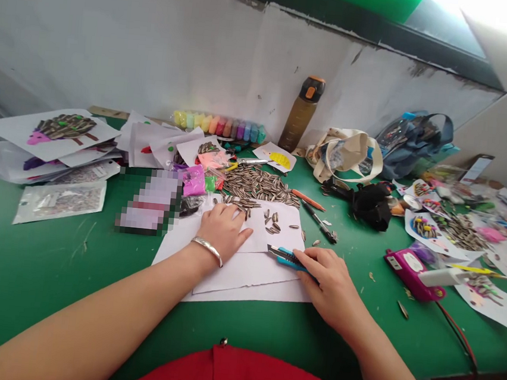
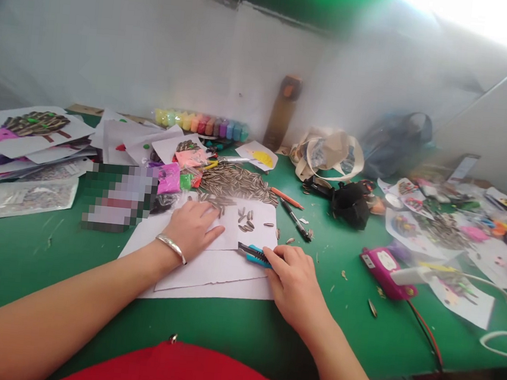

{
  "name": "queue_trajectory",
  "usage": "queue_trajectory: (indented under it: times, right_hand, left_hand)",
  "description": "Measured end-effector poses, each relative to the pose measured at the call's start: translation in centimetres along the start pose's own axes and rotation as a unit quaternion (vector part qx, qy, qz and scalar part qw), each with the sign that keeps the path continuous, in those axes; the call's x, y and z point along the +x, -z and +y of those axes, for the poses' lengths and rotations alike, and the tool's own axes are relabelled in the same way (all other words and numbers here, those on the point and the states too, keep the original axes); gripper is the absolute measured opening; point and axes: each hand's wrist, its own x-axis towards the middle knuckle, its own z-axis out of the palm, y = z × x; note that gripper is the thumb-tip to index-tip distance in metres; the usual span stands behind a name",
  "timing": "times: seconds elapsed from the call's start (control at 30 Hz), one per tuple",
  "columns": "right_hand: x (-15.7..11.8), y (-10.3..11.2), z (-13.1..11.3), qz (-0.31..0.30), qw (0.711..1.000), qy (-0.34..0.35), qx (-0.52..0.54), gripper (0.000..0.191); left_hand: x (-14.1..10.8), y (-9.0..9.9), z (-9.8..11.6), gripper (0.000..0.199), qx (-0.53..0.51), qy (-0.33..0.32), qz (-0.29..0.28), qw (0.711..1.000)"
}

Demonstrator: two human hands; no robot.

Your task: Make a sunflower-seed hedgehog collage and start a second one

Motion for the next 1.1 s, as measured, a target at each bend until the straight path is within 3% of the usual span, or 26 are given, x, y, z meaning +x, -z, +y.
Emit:
queue_trajectory:
  times: [0.27,1.1]
  right_hand:
    - [-0.7,-0.1,0.3,-0.010,1.000,-0.009,0.012,0.034]
    - [-0.4,-0.6,-2.4,0.002,1.000,-0.017,0.022,0.035]
  left_hand:
    - [0.0,0.0,0.0,0.038,0.005,0.000,-0.001,1.000]
    - [0.1,0.1,0.1,0.039,0.009,-0.001,-0.003,1.000]
